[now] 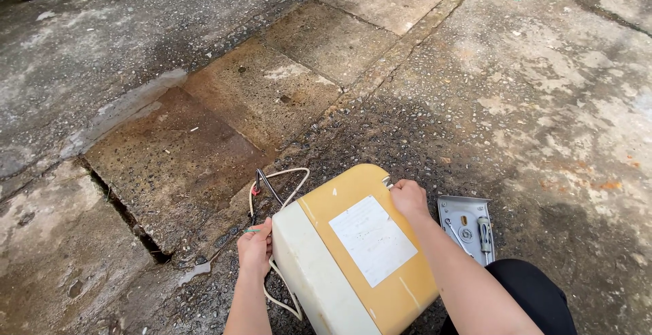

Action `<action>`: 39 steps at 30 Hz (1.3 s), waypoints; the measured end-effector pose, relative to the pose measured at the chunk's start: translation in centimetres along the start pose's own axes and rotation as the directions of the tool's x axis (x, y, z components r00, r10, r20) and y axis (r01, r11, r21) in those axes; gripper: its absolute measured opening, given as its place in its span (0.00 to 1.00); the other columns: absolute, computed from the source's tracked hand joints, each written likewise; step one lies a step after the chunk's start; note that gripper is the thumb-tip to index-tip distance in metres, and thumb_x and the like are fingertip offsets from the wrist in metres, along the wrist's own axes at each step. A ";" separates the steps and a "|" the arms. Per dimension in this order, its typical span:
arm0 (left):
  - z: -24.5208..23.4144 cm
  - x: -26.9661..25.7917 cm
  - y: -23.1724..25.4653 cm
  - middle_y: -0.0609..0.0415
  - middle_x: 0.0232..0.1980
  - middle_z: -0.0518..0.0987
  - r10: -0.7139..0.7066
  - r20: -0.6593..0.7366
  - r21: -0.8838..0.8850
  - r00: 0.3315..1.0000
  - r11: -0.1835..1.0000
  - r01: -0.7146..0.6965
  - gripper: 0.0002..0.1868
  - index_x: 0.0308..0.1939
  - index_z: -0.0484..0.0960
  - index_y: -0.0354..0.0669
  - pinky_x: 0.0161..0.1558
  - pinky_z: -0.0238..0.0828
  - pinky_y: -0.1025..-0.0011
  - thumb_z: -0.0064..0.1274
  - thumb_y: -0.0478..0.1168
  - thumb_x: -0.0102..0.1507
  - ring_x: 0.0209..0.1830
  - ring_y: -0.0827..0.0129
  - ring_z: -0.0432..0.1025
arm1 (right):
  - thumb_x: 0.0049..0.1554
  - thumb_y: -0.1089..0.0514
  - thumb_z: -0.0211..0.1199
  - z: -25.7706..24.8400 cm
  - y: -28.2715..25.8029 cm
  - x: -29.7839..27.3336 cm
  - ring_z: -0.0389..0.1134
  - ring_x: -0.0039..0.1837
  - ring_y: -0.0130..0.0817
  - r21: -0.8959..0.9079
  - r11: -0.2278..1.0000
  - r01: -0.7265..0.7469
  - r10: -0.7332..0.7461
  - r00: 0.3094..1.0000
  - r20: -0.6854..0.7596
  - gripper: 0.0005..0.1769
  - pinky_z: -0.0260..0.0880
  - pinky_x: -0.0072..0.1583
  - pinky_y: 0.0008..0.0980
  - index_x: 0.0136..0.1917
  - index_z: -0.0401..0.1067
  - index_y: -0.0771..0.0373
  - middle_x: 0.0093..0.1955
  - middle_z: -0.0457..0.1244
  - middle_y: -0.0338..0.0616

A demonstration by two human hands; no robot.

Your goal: The person strips the insulation from a green wire and connects it to a terminal on a yellow electrical box. They then use a screwdriver to tighten the terminal screw, securing the wire in place.

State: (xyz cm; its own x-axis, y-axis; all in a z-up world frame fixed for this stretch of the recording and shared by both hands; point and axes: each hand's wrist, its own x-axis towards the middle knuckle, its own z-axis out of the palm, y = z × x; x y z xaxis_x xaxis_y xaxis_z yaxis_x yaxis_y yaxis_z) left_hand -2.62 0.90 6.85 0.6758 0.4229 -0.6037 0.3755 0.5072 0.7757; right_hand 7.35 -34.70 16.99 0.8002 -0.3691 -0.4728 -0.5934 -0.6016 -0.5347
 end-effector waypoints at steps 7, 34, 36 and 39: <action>0.6 -0.2 0.5 0.60 0.19 0.63 0.021 -0.048 0.065 0.999 0.998 -0.018 0.16 0.29 0.79 0.45 0.20 0.53 0.73 0.66 0.50 0.63 0.15 0.75 0.54 | 0.53 0.56 0.50 0.1 0.2 0.1 0.68 0.51 0.39 -0.023 1.000 0.004 -0.004 1.000 -0.002 0.13 0.67 0.52 0.39 0.39 0.76 0.47 0.49 0.70 0.40; 0.3 2.2 -2.2 0.52 0.51 0.80 0.173 -0.016 0.003 0.985 0.985 -0.173 0.11 0.45 0.82 0.33 0.45 0.68 0.74 0.56 0.41 0.68 0.43 0.72 0.72 | 0.52 0.53 0.53 0.1 2.6 0.5 0.71 0.54 0.39 0.035 0.999 0.010 -0.009 1.000 -0.019 0.16 0.68 0.55 0.37 0.44 0.83 0.42 0.52 0.73 0.37; 0.2 1.5 -1.4 0.49 0.38 0.82 0.098 0.116 -0.047 0.988 0.995 -0.093 0.07 0.45 0.80 0.39 0.40 0.68 0.71 0.53 0.40 0.70 0.35 0.69 0.73 | 0.49 0.54 0.53 -0.1 2.9 0.8 0.72 0.54 0.38 0.023 1.000 0.005 -0.004 1.000 -0.024 0.18 0.69 0.55 0.35 0.45 0.83 0.42 0.52 0.73 0.35; -0.2 1.5 -2.1 0.49 0.36 0.84 0.080 0.209 -0.059 0.975 0.996 -0.069 0.06 0.45 0.81 0.40 0.37 0.69 0.72 0.53 0.39 0.70 0.33 0.69 0.75 | 0.51 0.53 0.53 -1.3 2.6 0.9 0.71 0.56 0.39 -0.026 0.999 0.024 -0.024 1.000 0.018 0.15 0.69 0.58 0.37 0.44 0.81 0.47 0.51 0.73 0.40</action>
State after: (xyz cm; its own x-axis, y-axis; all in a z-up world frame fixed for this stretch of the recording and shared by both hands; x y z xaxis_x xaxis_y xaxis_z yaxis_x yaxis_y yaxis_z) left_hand -2.46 0.62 4.31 0.8212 0.2961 -0.4878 0.2899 0.5197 0.8036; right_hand 6.61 -37.48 16.11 0.8122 -0.3421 -0.4725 -0.5716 -0.6283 -0.5278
